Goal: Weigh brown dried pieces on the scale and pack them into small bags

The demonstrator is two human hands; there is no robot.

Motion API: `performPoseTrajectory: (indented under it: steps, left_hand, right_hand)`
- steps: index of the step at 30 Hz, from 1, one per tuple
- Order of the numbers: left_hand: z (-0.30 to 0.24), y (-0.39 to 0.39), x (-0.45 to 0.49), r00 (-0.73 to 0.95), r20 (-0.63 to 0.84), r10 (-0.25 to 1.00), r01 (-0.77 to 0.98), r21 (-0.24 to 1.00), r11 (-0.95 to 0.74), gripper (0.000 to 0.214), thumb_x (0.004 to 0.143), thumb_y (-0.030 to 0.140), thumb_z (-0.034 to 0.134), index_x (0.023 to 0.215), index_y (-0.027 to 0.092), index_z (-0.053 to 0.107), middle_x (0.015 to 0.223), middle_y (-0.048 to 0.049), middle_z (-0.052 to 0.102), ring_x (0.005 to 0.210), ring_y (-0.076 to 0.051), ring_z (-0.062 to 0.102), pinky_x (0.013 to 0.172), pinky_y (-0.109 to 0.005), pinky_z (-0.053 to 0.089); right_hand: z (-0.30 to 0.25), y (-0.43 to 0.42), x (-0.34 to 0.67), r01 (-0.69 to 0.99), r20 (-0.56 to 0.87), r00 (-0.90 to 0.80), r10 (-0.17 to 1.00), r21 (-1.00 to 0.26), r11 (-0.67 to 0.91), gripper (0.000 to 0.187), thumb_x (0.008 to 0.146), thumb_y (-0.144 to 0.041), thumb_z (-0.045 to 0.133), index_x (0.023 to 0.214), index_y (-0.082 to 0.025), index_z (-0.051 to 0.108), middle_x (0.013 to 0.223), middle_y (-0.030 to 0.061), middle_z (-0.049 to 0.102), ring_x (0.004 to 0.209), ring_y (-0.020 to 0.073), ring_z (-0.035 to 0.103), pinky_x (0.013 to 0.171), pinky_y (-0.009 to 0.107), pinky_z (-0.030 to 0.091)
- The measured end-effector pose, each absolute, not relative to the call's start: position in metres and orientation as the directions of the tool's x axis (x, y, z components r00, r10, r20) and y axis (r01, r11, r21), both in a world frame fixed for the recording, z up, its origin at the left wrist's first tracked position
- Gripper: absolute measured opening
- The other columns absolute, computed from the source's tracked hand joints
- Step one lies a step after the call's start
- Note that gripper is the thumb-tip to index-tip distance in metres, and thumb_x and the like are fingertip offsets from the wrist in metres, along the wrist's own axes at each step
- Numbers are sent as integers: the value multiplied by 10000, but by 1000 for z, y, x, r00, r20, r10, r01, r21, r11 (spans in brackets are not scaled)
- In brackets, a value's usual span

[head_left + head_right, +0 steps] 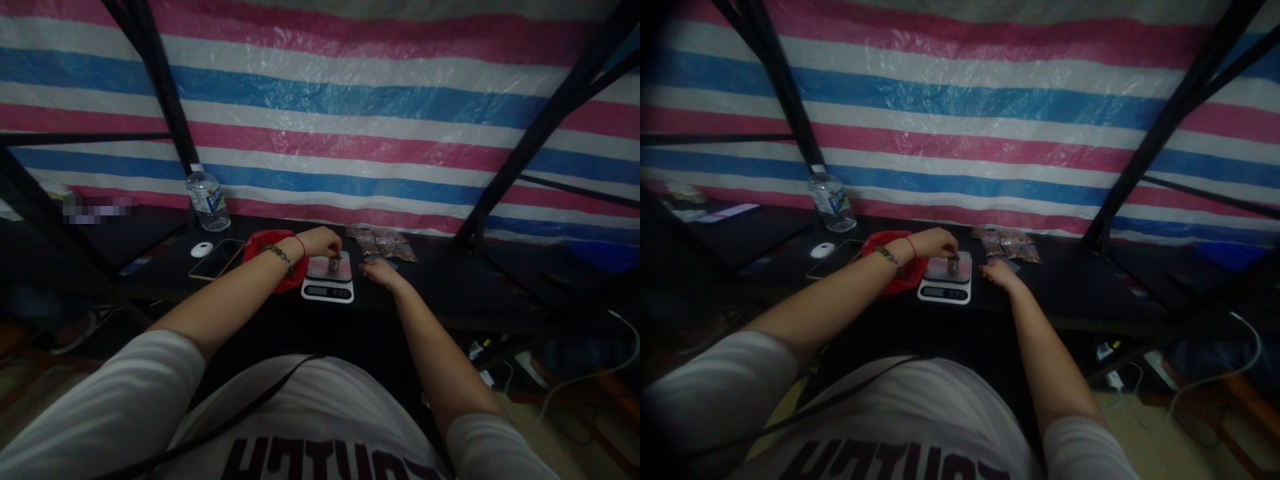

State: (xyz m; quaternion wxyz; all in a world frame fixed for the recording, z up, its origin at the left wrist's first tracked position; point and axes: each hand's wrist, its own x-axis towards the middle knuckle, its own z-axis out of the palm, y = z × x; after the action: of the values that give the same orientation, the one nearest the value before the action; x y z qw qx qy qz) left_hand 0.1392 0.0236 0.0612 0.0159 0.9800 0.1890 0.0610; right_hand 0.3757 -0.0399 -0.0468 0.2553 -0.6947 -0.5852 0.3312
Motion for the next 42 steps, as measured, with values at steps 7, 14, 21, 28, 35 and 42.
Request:
performPoseTrajectory:
  steps: [7,14,21,28,35,42]
  left_hand:
    - [55,32,138,939,58,338,337,22,-941,209,793,210,600,940,200,747,924,-45,722,842,-164,618,746,-234,401]
    - [59,30,138,950,22,312,312,25,-950,265,809,170,584,1021,223,733,985,-37,721,913,-170,607,799,-237,389]
    - [64,27,135,926,74,370,365,69,-928,221,800,216,611,995,191,713,924,-26,708,817,-142,613,722,-216,391]
    - [61,33,140,920,115,374,363,108,-926,200,783,205,625,963,189,710,915,-18,709,811,-133,618,704,-202,397]
    - [57,33,141,926,102,362,346,145,-927,220,783,170,607,976,179,712,947,-24,711,839,-132,628,746,-199,415]
    - [56,33,140,930,90,355,337,171,-926,239,806,171,589,1014,186,704,997,-24,706,898,-134,631,793,-198,431]
  right_hand:
    - [-41,-42,373,647,-151,110,982,-739,-186,326,852,-396,543,636,-151,552,467,-39,468,357,50,348,386,200,236]
    - [-36,-47,371,630,-138,96,986,-758,-167,312,850,-357,541,613,-155,533,444,-44,448,352,51,320,393,209,234]
    - [-41,-44,372,630,-139,99,985,-758,-170,312,850,-370,539,624,-155,531,466,-43,463,378,60,355,406,211,249]
    - [-41,-43,373,639,-155,95,983,-748,-180,301,850,-366,533,632,-159,533,455,-48,449,367,67,351,407,221,243]
    - [-42,-43,374,642,-143,102,984,-746,-175,305,844,-368,537,626,-154,548,449,-46,456,366,65,344,418,220,256]
    - [-44,-41,375,639,-133,90,987,-752,-159,305,843,-366,539,620,-157,545,454,-41,469,373,66,366,412,215,260]
